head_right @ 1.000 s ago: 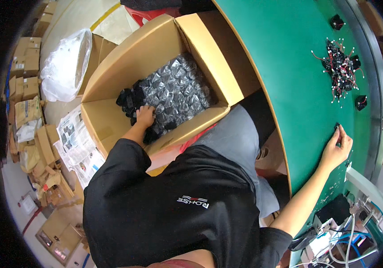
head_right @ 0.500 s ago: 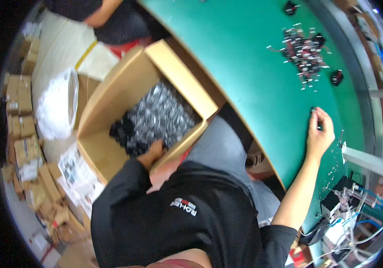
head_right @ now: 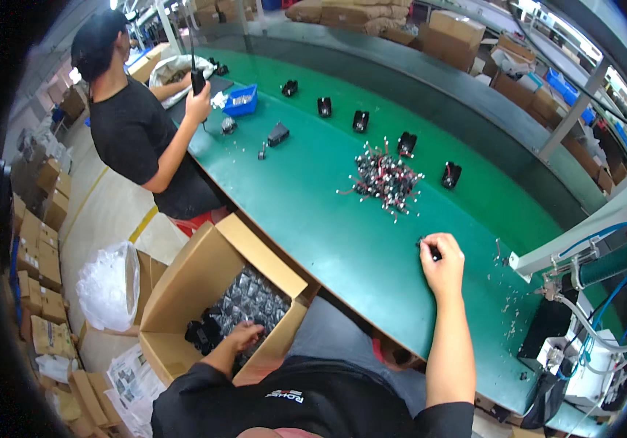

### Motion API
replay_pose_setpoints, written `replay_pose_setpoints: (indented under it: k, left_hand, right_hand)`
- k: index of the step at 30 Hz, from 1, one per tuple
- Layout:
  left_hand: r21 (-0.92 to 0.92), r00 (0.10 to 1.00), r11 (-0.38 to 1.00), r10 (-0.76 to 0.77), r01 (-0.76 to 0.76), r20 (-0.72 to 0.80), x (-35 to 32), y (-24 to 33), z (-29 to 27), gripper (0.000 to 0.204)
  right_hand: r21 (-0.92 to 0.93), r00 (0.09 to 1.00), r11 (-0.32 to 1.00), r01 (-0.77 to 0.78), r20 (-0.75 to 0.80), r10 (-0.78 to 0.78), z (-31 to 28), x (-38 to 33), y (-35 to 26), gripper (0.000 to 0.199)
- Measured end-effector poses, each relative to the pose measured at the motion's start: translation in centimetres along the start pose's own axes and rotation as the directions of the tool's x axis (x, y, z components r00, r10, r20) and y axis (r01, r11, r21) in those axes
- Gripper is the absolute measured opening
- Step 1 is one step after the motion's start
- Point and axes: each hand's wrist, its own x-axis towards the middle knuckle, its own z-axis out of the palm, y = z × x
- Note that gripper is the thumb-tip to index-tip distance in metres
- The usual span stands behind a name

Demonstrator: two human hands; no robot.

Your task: The person assembles electronic components by securing a circuit board into an electronic housing with screws, using a pneumatic screwdriver.

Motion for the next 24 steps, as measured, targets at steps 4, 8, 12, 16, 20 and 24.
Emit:
replay_pose_setpoints:
  k: [4,8,12,16,20,24]
  left_hand:
    - [-0.626,0.854,0.671,0.521,-0.397,0.017,-10.2,14.8,0.5,0.058]
    - [-0.612,0.576,0.536,0.802,-0.581,0.156,-18.3,26.3,5.7,0.064]
    - [-0.599,0.383,0.584,0.812,-0.547,0.441,-18.2,35.6,16.9,0.051]
    - [-0.629,0.18,0.687,0.715,-0.364,0.676,-15.6,39.7,26.6,0.084]
    - [-0.451,-0.03,0.744,0.504,-0.493,0.863,-16.4,40.1,32.8,0.098]
    - [-0.288,-0.18,0.717,0.225,-0.635,0.957,-16.2,39.5,35.4,0.088]
  right_hand:
    - [0.103,1.0,0.995,-0.001,-0.023,0.004,1.2,0.8,0.3,0.008]
    - [0.162,1.0,0.987,0.015,-0.018,-0.012,1.5,1.5,0.6,0.006]
    - [0.301,0.977,0.954,-0.018,-0.199,0.082,-1.5,0.5,-2.0,0.005]
    - [0.31,0.957,0.95,0.016,-0.279,0.075,-5.5,-2.6,-8.6,0.007]
    - [0.188,0.952,0.982,-0.03,-0.293,0.085,-8.6,-7.4,-10.9,0.013]
    - [-0.018,0.946,0.998,-0.052,-0.321,0.043,-9.8,-8.9,-9.9,0.015]
